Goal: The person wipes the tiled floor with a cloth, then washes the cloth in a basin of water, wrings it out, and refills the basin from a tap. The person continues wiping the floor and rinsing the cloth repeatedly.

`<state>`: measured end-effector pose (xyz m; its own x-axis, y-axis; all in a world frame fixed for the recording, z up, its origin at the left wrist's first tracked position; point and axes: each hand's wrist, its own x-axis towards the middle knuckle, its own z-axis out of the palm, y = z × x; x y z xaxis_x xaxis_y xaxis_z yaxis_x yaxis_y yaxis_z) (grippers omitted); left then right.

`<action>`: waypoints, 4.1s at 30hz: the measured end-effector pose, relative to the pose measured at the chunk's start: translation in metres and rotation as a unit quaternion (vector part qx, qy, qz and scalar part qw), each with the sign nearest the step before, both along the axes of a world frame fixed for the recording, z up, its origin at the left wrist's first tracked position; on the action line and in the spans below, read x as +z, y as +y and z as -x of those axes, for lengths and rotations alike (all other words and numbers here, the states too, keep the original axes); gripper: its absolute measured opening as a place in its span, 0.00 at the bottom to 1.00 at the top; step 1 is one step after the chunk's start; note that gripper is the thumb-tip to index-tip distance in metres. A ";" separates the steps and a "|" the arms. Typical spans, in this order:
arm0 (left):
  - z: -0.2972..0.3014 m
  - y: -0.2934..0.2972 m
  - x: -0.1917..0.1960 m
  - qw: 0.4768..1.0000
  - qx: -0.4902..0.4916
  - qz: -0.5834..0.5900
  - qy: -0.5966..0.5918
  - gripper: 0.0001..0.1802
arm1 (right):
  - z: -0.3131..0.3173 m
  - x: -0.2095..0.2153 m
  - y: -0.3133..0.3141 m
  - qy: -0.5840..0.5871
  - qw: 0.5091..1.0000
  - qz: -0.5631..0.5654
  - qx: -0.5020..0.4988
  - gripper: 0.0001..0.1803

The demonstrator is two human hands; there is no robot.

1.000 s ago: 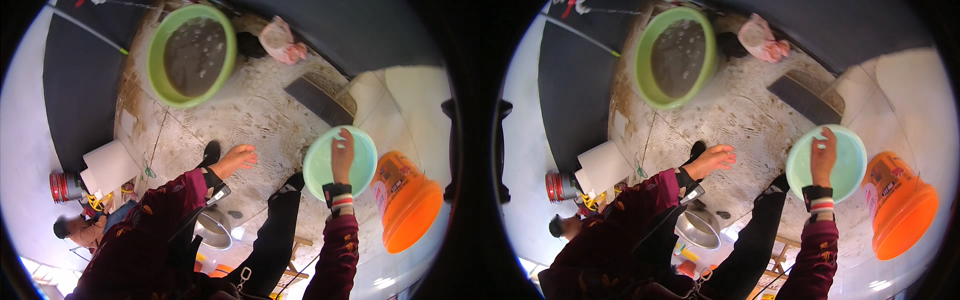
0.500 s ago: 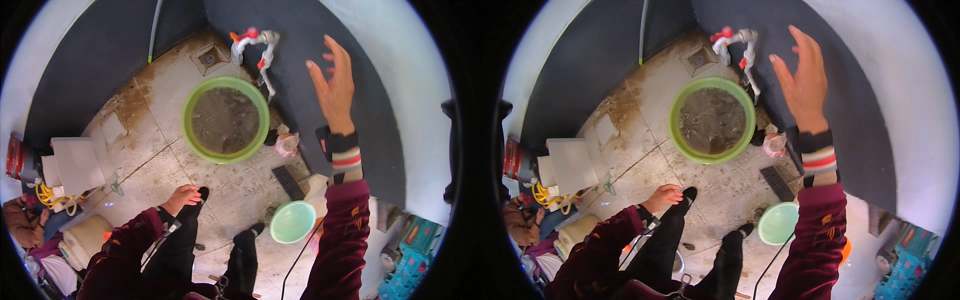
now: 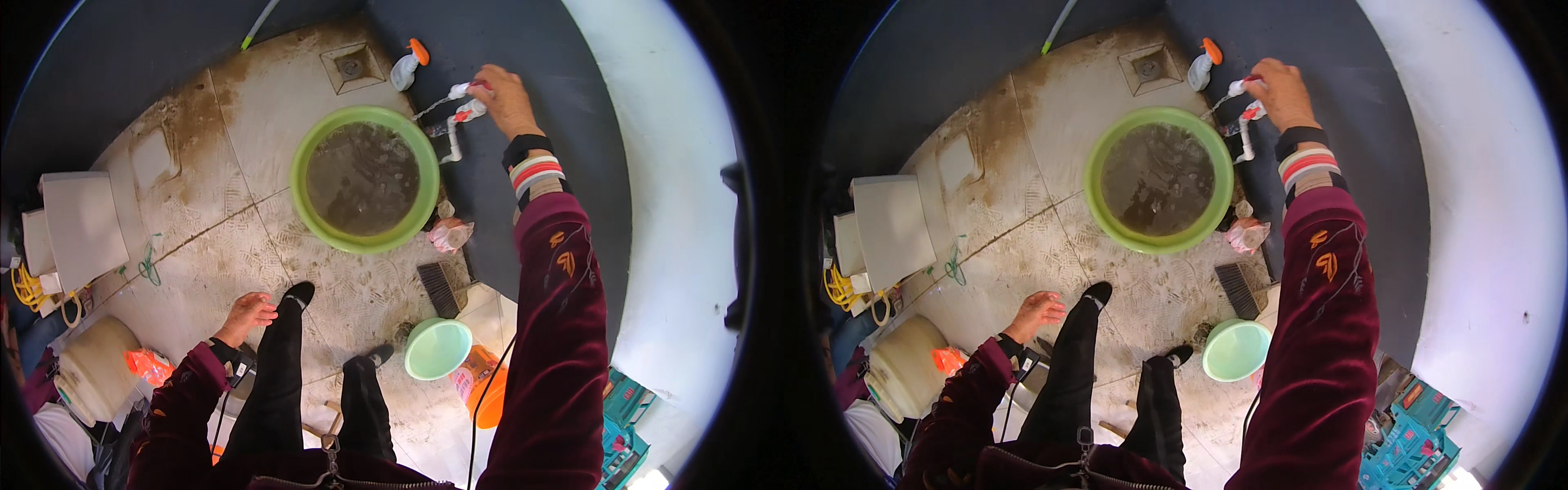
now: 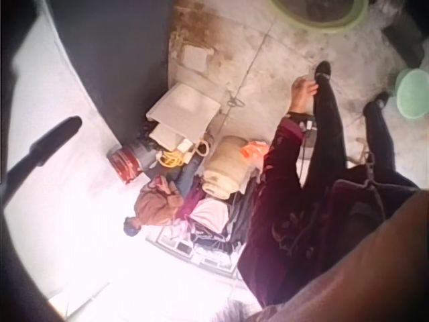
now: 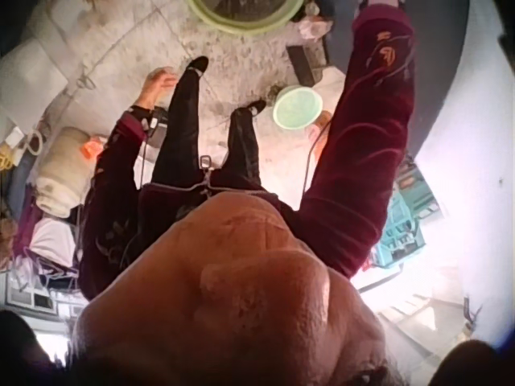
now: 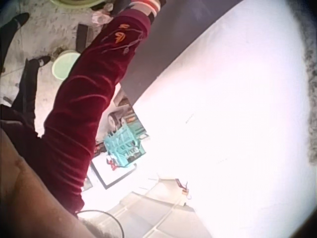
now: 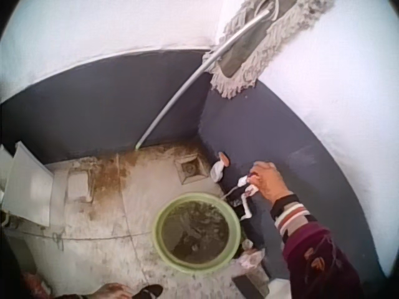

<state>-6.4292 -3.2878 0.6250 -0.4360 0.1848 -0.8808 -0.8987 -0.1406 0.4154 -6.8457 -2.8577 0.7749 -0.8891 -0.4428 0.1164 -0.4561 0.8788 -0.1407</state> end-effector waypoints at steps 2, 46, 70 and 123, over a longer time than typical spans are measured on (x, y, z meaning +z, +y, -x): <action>-0.003 -0.007 -0.005 1.000 0.004 0.009 -0.009 0.20 | 0.007 -0.005 -0.002 0.018 1.000 -0.013 -0.013 0.17; -0.062 0.047 -0.068 0.964 -0.090 0.203 -0.144 0.23 | -0.299 -0.501 0.119 -0.171 0.878 0.189 -0.405 0.15; 0.079 0.154 -0.004 0.909 -0.409 0.074 0.038 0.21 | -0.641 -0.149 0.137 -0.136 0.522 0.533 -0.652 0.10; -0.348 0.487 0.031 0.964 -0.262 0.023 0.028 0.18 | -0.880 -0.216 0.280 -0.421 0.839 0.282 -0.199 0.23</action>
